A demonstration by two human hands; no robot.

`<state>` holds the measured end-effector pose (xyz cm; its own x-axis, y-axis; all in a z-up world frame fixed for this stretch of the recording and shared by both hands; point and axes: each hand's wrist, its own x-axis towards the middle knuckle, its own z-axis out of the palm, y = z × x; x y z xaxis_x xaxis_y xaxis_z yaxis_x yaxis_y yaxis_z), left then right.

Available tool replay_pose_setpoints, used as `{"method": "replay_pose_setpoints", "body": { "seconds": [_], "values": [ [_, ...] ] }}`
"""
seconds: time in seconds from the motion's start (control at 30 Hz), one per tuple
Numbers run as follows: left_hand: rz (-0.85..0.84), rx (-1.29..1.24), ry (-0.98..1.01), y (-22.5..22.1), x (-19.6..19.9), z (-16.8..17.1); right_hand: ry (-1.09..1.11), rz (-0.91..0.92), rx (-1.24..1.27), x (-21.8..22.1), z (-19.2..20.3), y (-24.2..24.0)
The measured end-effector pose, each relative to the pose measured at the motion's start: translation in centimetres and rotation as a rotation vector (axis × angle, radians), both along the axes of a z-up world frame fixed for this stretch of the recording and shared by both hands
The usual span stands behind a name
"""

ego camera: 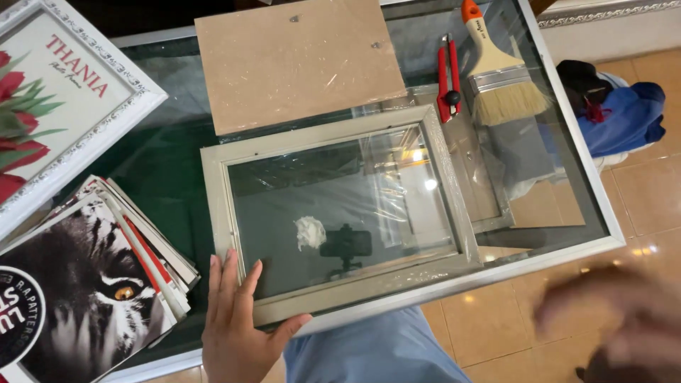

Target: Cleaning the glass of a picture frame using a brush and a cloth.

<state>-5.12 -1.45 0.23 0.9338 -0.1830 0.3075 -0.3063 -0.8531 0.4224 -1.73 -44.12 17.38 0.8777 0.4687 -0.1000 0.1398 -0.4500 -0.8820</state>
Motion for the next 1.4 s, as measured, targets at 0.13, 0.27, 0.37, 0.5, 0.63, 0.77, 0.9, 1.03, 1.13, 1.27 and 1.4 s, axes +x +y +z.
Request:
{"method": "replay_pose_setpoints", "body": {
  "seconds": [0.13,0.27,0.37,0.5,0.63,0.77,0.9,1.03,1.13,1.27,1.4],
  "values": [
    [-0.043,-0.039,0.031,0.1,0.1,0.4,-0.404,-0.535,-0.640,11.5,-5.3,-5.3],
    [-0.010,-0.038,0.023,0.0,-0.5,0.4,-0.097,-0.655,-0.562,17.3,-5.4,-3.6],
    [0.002,-0.066,-0.073,-0.2,-0.5,0.6,0.235,-0.645,-0.809,19.0,-5.2,-3.0],
    [0.011,-0.101,-0.063,-0.3,-0.6,0.4,0.217,-0.676,-0.894,19.7,-6.0,-3.7],
    [0.017,-0.070,-0.048,0.1,-0.9,0.1,0.203,-0.834,-0.901,18.6,-4.1,-2.8],
    [0.014,-0.073,-0.013,0.4,-1.0,-0.2,-0.031,-0.834,-0.706,14.6,-0.7,0.2],
    [-0.009,-0.097,-0.023,0.4,-0.8,0.2,-0.068,-0.837,-0.458,11.9,0.1,4.2],
    [0.007,-0.117,-0.009,0.3,-0.7,0.1,-0.127,-0.839,-0.332,12.2,-1.4,5.8],
    [0.025,-0.108,0.024,0.3,-0.7,-0.1,-0.241,-0.672,-0.559,11.7,-2.3,7.1],
    [0.019,-0.110,0.015,0.3,-0.5,-0.3,-0.289,-0.539,-0.456,11.6,-6.3,7.2],
    [0.003,-0.147,0.031,0.5,-0.5,-0.3,-0.311,-0.579,-0.485,11.7,-4.2,9.1]
  ]
}}
